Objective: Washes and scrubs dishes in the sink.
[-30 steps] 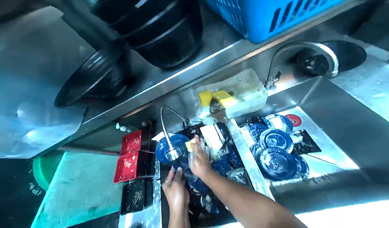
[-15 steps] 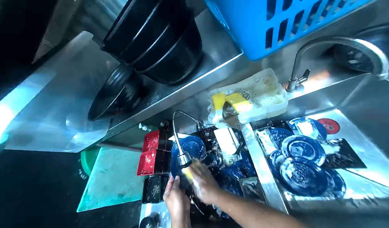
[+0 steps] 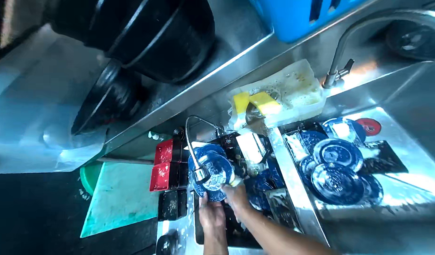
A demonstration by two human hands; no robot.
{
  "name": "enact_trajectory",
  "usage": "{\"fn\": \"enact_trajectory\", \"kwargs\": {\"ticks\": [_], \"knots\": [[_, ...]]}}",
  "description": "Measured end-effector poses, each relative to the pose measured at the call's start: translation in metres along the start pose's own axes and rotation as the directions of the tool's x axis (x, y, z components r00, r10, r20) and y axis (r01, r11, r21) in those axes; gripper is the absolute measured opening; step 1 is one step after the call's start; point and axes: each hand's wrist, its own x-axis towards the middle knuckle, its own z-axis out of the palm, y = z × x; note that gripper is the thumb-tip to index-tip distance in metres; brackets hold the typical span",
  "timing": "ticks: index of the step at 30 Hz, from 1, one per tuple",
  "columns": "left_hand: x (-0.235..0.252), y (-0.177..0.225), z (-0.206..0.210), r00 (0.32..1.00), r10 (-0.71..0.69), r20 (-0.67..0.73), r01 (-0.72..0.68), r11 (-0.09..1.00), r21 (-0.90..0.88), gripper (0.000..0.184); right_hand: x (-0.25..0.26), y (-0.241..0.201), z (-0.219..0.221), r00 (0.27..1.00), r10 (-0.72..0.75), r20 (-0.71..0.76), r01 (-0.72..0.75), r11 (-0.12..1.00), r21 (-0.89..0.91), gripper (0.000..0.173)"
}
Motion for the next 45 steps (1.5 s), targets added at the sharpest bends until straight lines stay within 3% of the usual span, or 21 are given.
{"fn": "enact_trajectory", "kwargs": {"ticks": [4,7,10,13,15,16,18,20,24,27,30,32,35,38,40,42,44,45], "knots": [[-0.003,-0.025,-0.002,0.989,-0.148,-0.026,0.149,0.987,0.062,0.029,-0.009,0.000,-0.014,0.999,0.026,-0.022,-0.030,0.986,-0.161,0.045],[0.008,-0.023,0.002,0.997,-0.060,-0.037,0.069,0.952,0.300,0.040,-0.009,-0.016,-0.030,0.998,-0.035,0.054,0.053,0.916,-0.398,0.044],[0.027,-0.026,0.002,0.998,0.044,0.045,-0.060,0.868,0.493,0.032,-0.015,-0.034,-0.044,0.980,-0.175,0.098,0.199,0.796,-0.572,0.041],[0.057,-0.031,-0.018,0.979,0.114,0.168,-0.203,0.585,0.785,0.025,-0.008,-0.050,-0.089,0.904,-0.424,-0.057,0.323,0.764,-0.558,0.039],[0.074,-0.032,-0.036,0.974,0.039,0.223,-0.225,0.281,0.933,0.049,0.001,-0.064,-0.136,0.847,-0.442,-0.295,0.285,0.846,-0.451,0.037],[0.076,-0.037,-0.042,0.968,-0.018,0.249,-0.244,0.140,0.960,0.068,0.010,-0.066,-0.165,0.805,-0.401,-0.438,0.244,0.896,-0.372,0.038],[0.063,-0.057,-0.054,0.956,-0.126,0.265,-0.272,-0.044,0.961,0.104,0.023,-0.056,-0.218,0.706,-0.195,-0.681,0.141,0.981,-0.134,0.041],[0.049,-0.082,-0.058,0.961,-0.200,0.193,-0.220,-0.119,0.968,0.120,0.028,-0.033,-0.259,0.683,0.009,-0.731,0.034,0.998,0.044,0.044],[0.028,-0.101,-0.044,0.990,-0.121,0.069,-0.102,-0.297,0.949,0.100,0.009,0.009,-0.286,0.755,0.291,-0.588,-0.235,0.957,0.172,0.028],[0.015,-0.071,-0.035,0.992,-0.028,0.119,-0.121,-0.362,0.924,0.073,-0.004,0.011,-0.273,0.779,0.291,-0.556,-0.321,0.946,0.045,0.036],[0.011,-0.031,-0.038,0.969,0.106,0.225,-0.177,-0.338,0.924,0.057,-0.011,-0.002,-0.262,0.787,0.076,-0.612,-0.284,0.926,-0.250,0.060],[0.014,-0.011,-0.040,0.928,0.195,0.319,-0.266,-0.255,0.930,0.045,-0.010,-0.011,-0.245,0.766,-0.165,-0.621,-0.206,0.852,-0.481,0.067],[0.025,0.007,-0.038,0.816,0.354,0.457,-0.448,-0.114,0.887,0.035,-0.029,-0.040,-0.182,0.772,-0.479,-0.417,0.030,0.684,-0.729,0.055],[0.026,0.017,-0.024,0.757,0.464,0.461,-0.546,0.061,0.836,0.035,-0.034,-0.039,-0.116,0.828,-0.552,-0.097,0.293,0.574,-0.765,0.049],[0.023,0.019,-0.012,0.839,0.405,0.362,-0.506,0.337,0.794,0.036,-0.036,-0.032,-0.065,0.862,-0.484,0.150,0.415,0.504,-0.757,0.046],[0.020,0.017,0.002,0.950,0.217,0.226,-0.313,0.709,0.633,0.036,-0.023,-0.018,-0.018,0.791,-0.426,0.440,0.584,0.309,-0.751,0.043],[0.018,0.015,0.010,0.981,0.094,0.169,-0.160,0.885,0.437,0.038,-0.001,-0.014,0.013,0.741,-0.385,0.550,0.616,0.064,-0.785,0.046],[0.017,0.019,0.006,0.980,0.037,0.195,-0.113,0.913,0.392,0.039,0.012,-0.017,0.021,0.759,-0.398,0.515,0.568,0.020,-0.823,0.047]]}}
